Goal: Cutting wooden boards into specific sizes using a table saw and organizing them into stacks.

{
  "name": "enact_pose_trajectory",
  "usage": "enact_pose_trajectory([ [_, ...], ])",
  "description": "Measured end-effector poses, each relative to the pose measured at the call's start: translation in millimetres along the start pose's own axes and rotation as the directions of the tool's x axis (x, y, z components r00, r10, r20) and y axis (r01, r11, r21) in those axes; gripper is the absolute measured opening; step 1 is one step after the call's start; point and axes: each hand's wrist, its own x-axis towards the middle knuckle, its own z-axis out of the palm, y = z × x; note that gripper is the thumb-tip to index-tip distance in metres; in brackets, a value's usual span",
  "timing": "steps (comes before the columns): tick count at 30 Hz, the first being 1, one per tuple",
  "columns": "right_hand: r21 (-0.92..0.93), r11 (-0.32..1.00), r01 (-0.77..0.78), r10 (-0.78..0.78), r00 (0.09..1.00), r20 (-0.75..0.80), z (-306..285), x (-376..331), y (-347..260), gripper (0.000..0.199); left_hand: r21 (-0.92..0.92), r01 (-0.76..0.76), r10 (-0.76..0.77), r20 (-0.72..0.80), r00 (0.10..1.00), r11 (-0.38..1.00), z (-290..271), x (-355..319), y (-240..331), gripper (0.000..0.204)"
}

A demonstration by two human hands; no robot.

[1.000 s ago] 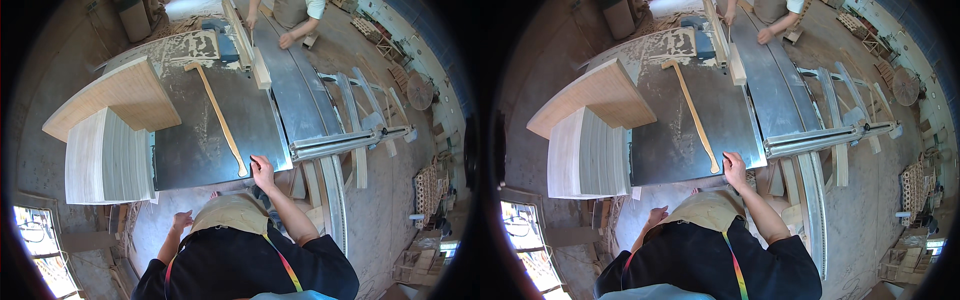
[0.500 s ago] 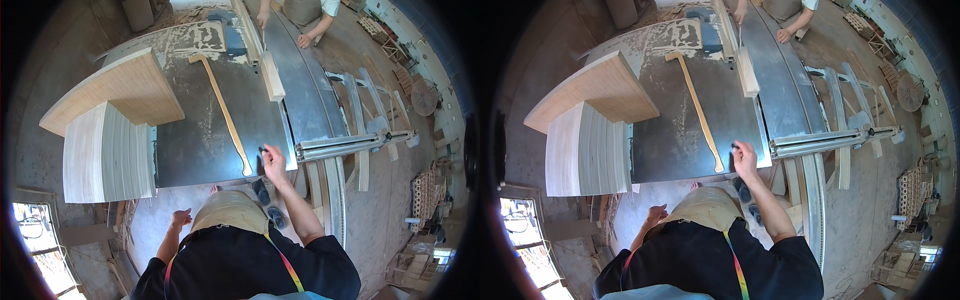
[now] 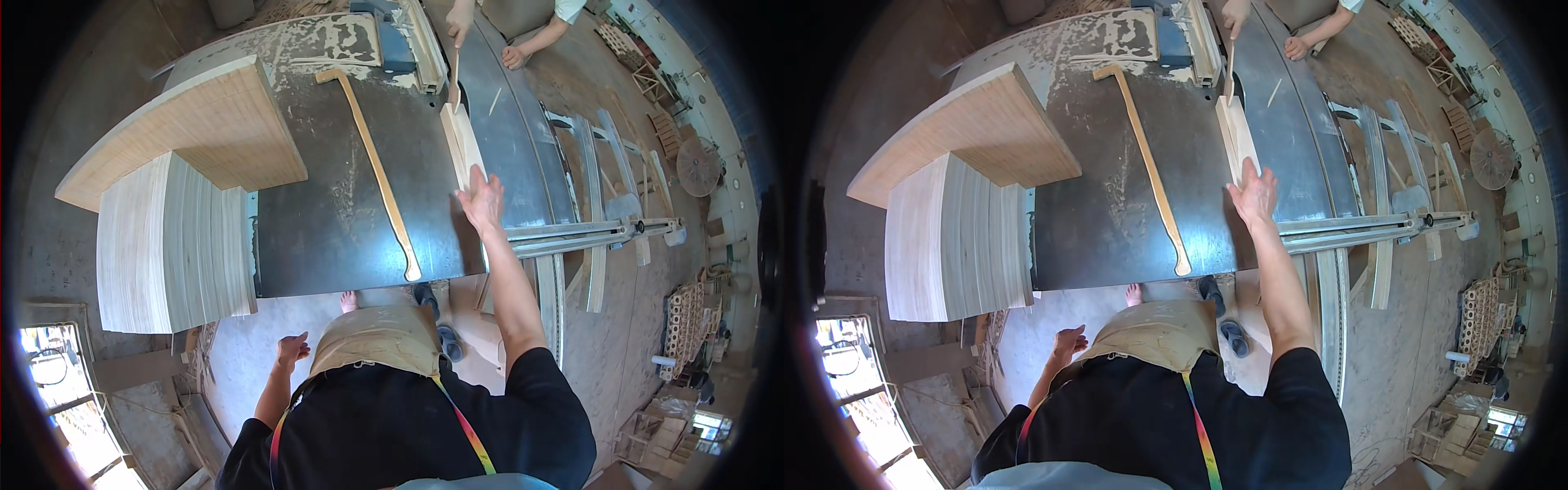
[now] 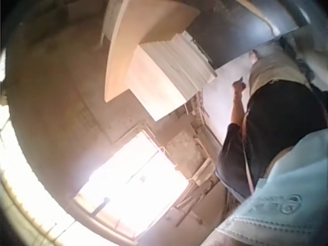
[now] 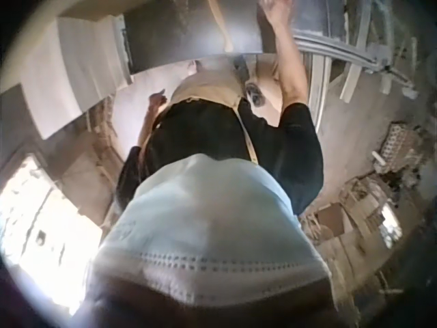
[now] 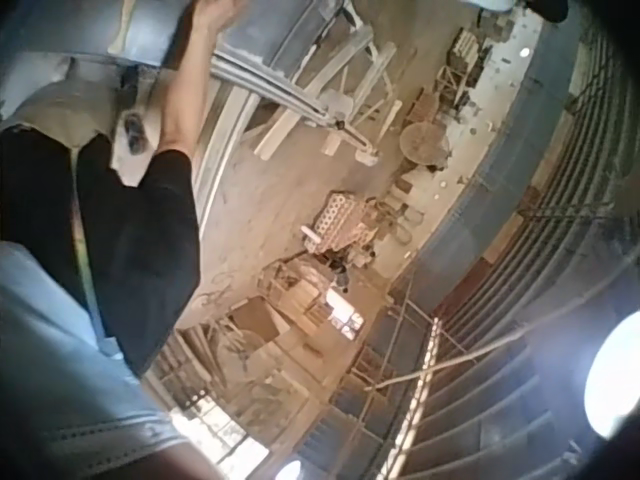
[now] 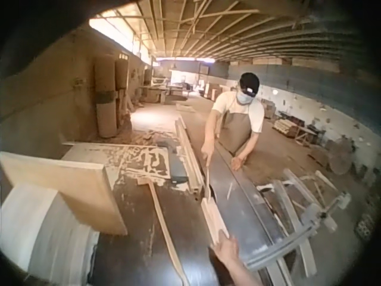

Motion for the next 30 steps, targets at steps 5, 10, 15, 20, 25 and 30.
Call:
enact_pose_trajectory([
  [5,-0.097,0.995,-0.018,0.022,0.999,0.034,9,-33,-9,0.072,0.088,-0.057,0.058,-0.010,0.998,0.995,0,-2,3,0.032],
  [10,-0.125,0.992,-0.008,0.008,1.000,-0.004,-3,-92,-25,0.074,0.483,-0.405,0.350,0.203,0.914,0.777,38,5,14,0.044],
  [15,-0.095,0.995,0.009,-0.009,1.000,-0.001,-23,-161,-22,0.073,0.342,-0.859,0.507,0.699,0.504,0.382,154,-24,62,0.057],
  [20,0.007,1.000,0.011,-0.011,1.000,0.020,-49,-222,-10,0.070,-0.002,-0.165,0.087,0.857,0.508,0.986,292,-101,82,0.059],
  [25,0.116,0.993,0.021,-0.033,0.994,0.101,-77,-273,-13,0.060,-0.279,0.059,0.200,0.805,0.559,0.958,353,-144,66,0.058],
  [30,0.570,0.811,-0.131,-0.052,0.955,0.292,-99,-273,34,0.045,-0.207,-0.188,0.279,0.749,0.601,0.960,349,-167,45,0.058],
])
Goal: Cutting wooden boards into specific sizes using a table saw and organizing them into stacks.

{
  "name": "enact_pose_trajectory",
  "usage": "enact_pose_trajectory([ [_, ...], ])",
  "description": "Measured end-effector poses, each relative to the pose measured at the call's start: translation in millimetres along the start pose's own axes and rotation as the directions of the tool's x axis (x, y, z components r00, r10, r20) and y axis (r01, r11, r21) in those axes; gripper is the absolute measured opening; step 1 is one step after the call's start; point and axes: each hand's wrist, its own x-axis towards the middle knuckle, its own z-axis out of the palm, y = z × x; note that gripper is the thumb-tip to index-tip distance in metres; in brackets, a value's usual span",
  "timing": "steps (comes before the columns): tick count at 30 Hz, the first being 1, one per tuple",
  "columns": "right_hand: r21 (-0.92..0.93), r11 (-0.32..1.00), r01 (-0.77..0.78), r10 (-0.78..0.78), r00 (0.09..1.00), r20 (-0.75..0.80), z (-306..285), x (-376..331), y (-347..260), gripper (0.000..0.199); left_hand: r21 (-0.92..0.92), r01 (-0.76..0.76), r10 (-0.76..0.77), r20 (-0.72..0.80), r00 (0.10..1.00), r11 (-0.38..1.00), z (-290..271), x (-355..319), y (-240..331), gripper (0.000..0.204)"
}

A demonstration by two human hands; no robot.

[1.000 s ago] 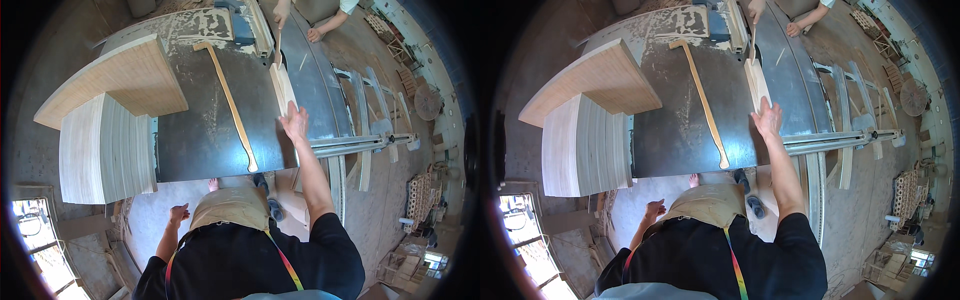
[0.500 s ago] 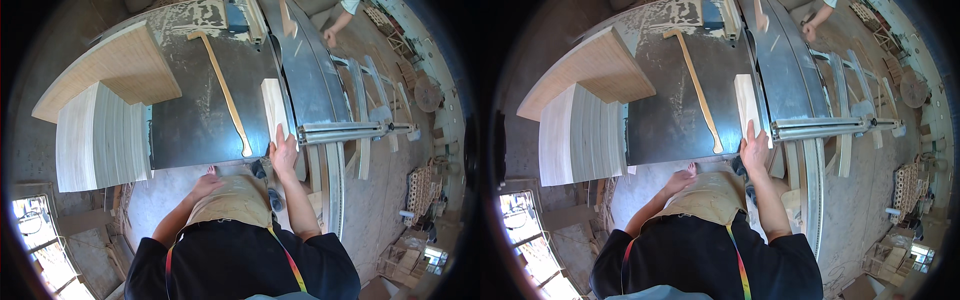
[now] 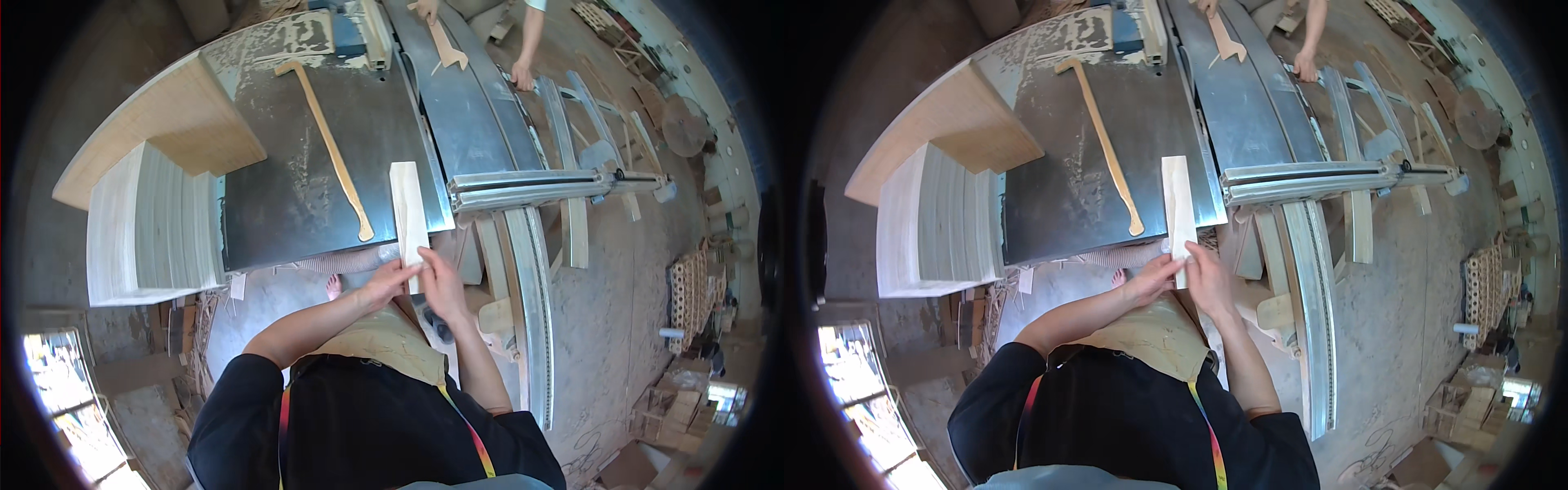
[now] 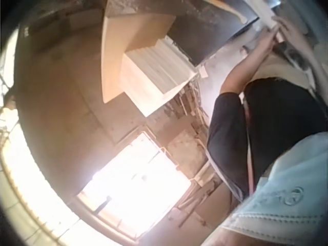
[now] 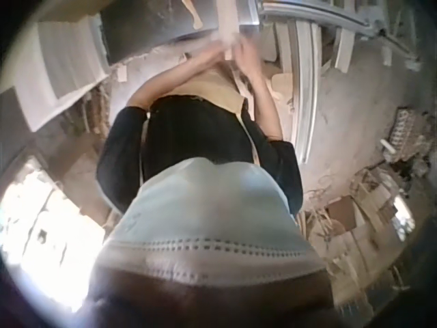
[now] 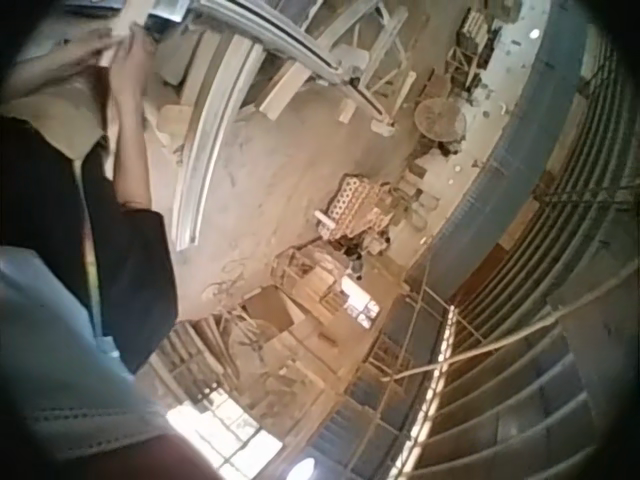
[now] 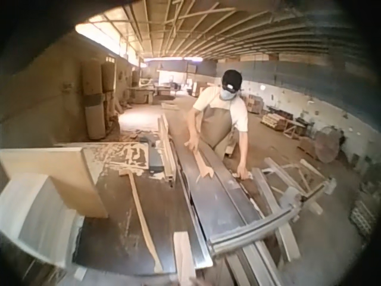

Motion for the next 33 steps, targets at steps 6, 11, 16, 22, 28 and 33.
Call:
enact_pose_trajectory([
  [6,0.493,0.827,-0.272,0.325,0.945,-0.025,-9,-5,-21,0.042,0.159,-0.067,0.057,0.065,0.996,0.985,4,-59,22,0.059],
  [11,0.737,0.646,-0.199,0.141,0.980,0.141,15,8,-71,0.043,0.333,-0.174,0.145,0.109,0.983,0.927,-24,-120,55,0.064],
  [16,0.710,0.682,-0.179,0.006,0.971,0.239,86,17,-136,0.055,0.382,-0.187,0.207,-0.010,0.978,0.905,-84,-192,84,0.064],
  [22,0.743,0.575,-0.341,-0.070,0.885,0.460,226,46,-225,0.053,0.208,-0.213,0.257,-0.217,0.942,0.955,-192,-310,115,0.049],
  [28,0.727,0.567,-0.388,-0.110,0.839,0.534,371,67,-267,0.055,-0.038,-0.286,0.254,-0.356,0.899,0.957,-298,-382,107,0.040],
  [33,0.657,0.608,-0.445,-0.025,0.817,0.576,425,82,-278,0.052,-0.239,-0.428,0.272,-0.491,0.828,0.872,-342,-378,102,0.036],
])
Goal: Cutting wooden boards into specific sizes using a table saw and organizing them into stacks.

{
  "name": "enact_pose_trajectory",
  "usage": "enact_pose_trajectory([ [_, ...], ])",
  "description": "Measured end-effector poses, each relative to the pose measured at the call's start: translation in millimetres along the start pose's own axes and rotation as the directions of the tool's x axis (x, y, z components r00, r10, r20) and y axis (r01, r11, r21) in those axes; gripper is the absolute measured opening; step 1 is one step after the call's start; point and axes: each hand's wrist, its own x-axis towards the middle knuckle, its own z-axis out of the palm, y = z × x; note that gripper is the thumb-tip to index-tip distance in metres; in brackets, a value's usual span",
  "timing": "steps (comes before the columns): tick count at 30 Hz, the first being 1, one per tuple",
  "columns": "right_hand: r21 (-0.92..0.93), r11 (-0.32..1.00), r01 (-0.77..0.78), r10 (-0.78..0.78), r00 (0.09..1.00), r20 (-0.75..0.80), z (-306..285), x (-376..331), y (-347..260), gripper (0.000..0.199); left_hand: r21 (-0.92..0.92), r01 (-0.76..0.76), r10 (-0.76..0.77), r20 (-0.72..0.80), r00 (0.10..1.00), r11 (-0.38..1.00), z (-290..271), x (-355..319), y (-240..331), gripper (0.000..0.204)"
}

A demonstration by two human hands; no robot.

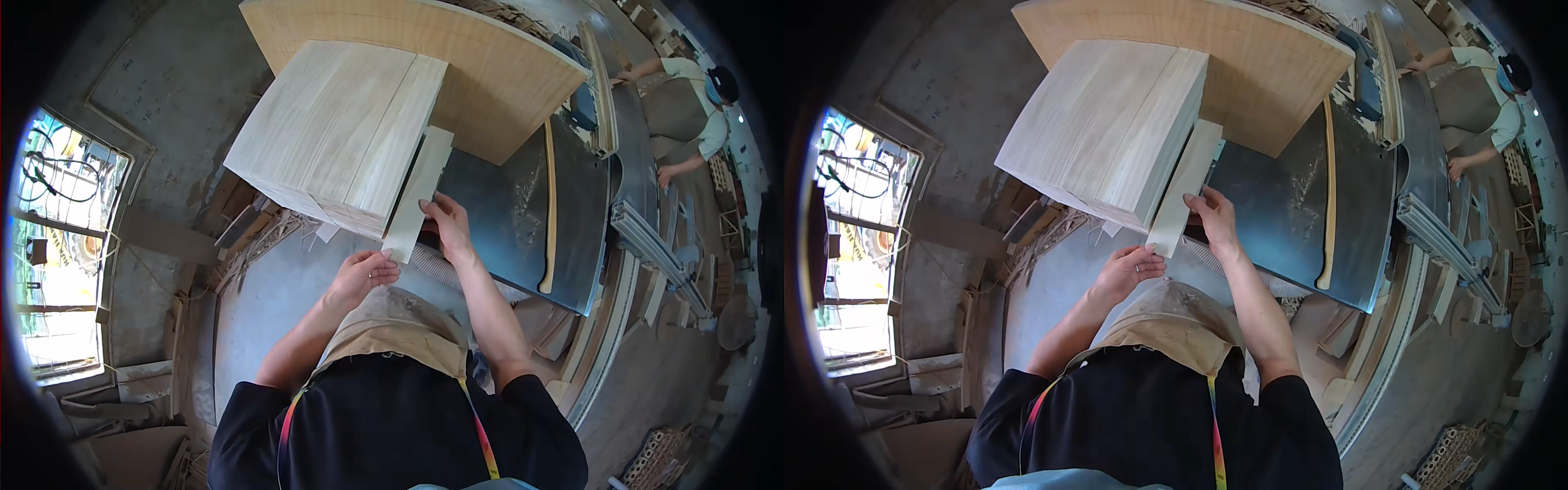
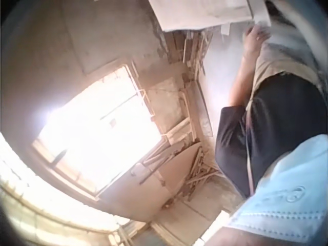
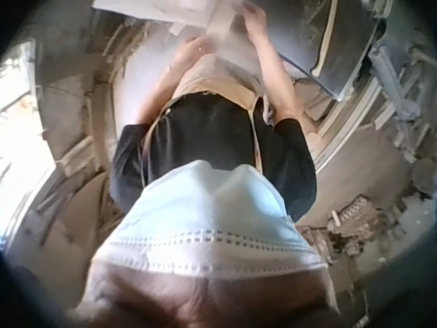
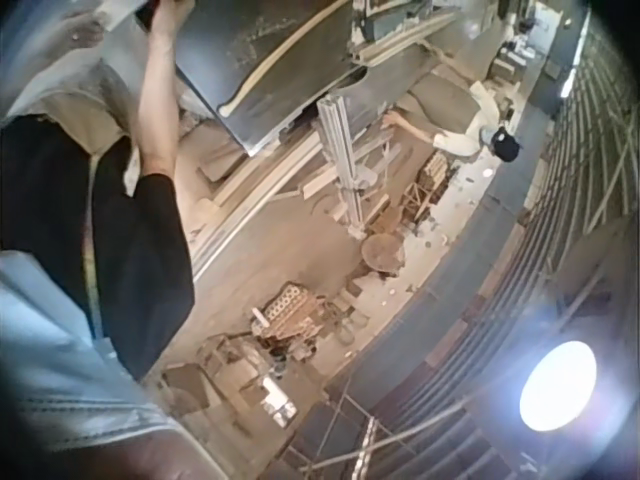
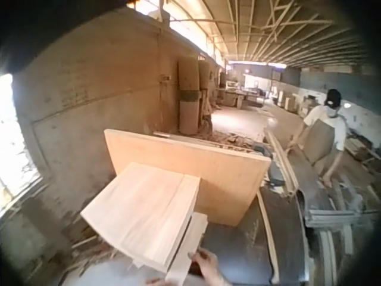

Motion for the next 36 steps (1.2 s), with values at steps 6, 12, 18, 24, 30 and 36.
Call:
enact_pose_trajectory([
  [6,-0.113,0.993,0.040,-0.040,0.999,-0.002,4,33,-27,0.044,-0.178,-0.103,0.088,-0.089,0.992,0.979,19,19,15,0.032],
  [12,-0.277,0.957,0.085,-0.078,0.996,0.034,-7,39,-40,0.049,-0.238,-0.163,0.122,-0.180,0.976,0.957,49,11,16,0.034],
  [18,-0.643,0.763,0.063,-0.064,0.998,0.023,-17,72,-59,0.049,-0.243,-0.228,0.174,-0.223,0.959,0.943,69,18,16,0.037],
  [24,-0.758,0.629,0.174,-0.058,0.982,0.177,-28,85,-65,0.063,-0.227,-0.303,0.234,-0.286,0.929,0.926,88,17,-4,0.040],
  [30,-0.567,0.819,0.088,0.016,0.984,0.176,-43,75,-72,0.063,-0.203,-0.320,0.238,-0.345,0.908,0.926,90,16,-15,0.033],
  [36,-0.490,0.797,0.352,-0.313,0.936,0.162,-46,-39,-182,0.035,-0.214,-0.202,0.128,-0.317,0.940,0.956,91,-10,-15,0.045],
])
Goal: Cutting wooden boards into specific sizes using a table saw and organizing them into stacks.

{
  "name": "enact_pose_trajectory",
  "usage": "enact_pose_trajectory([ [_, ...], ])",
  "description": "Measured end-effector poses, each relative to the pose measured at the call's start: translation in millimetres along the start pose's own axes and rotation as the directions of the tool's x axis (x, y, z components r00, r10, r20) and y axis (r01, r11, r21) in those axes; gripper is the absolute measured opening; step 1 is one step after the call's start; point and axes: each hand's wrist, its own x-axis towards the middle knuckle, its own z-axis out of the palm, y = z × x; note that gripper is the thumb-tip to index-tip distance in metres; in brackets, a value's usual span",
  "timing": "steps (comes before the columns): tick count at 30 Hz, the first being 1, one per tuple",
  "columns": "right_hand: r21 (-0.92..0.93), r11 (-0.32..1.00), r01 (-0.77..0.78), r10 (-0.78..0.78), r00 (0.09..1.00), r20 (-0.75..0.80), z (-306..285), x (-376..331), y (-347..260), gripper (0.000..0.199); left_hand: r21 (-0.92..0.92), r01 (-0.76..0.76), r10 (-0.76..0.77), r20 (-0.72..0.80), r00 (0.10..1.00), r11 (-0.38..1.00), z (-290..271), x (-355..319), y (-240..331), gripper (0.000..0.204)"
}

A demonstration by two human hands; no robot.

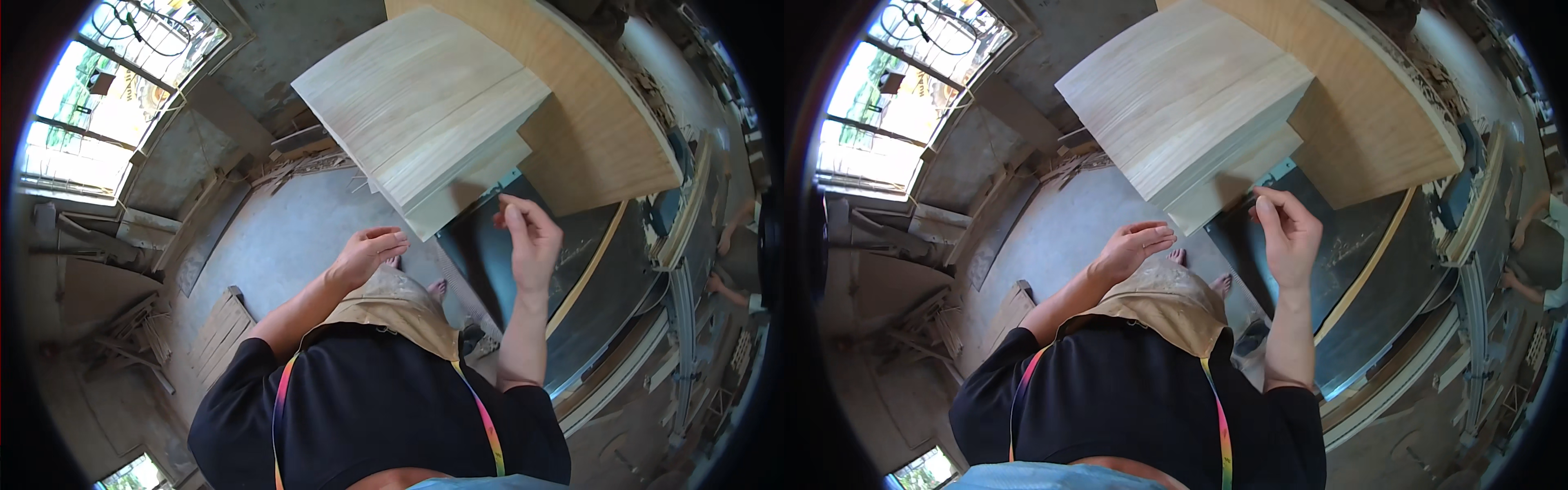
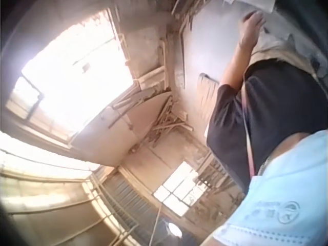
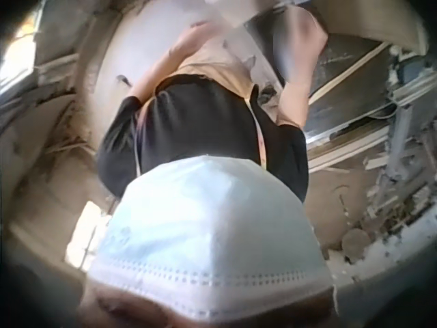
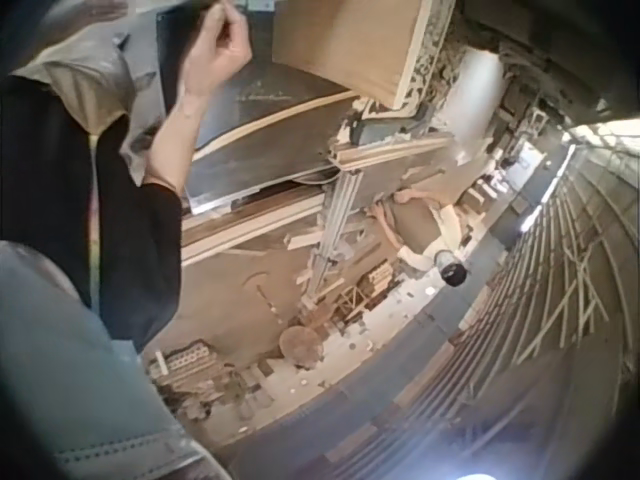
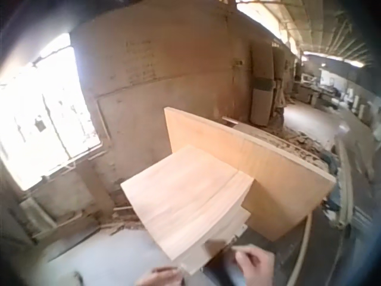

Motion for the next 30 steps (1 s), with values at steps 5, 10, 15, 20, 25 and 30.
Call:
enact_pose_trajectory([
  [5,0.652,0.746,0.135,-0.525,0.722,0.451,20,-38,-105,0.025,0.072,0.115,-0.110,-0.080,0.991,0.991,-16,-13,13,0.044],
  [10,0.795,0.566,0.218,-0.709,0.621,0.334,75,-64,-158,0.018,0.227,0.186,-0.191,0.002,0.982,0.956,-47,4,47,0.044],
  [15,0.832,0.492,0.258,-0.726,0.649,0.228,176,-85,-179,0.014,0.304,0.138,-0.168,0.074,0.983,0.943,-123,3,110,0.043],
  [20,0.878,0.407,0.251,-0.682,0.723,0.110,284,-87,-171,0.014,0.339,0.154,-0.189,0.072,0.979,0.928,-195,19,159,0.042],
  [25,0.891,0.398,0.219,-0.664,0.739,0.115,348,-94,-157,0.017,0.290,0.120,-0.165,0.136,0.977,0.949,-242,39,174,0.041],
  [30,0.841,0.532,0.097,-0.702,0.606,0.374,359,-105,-179,0.010,0.257,0.103,-0.155,0.190,0.970,0.961,-252,35,176,0.034],
])
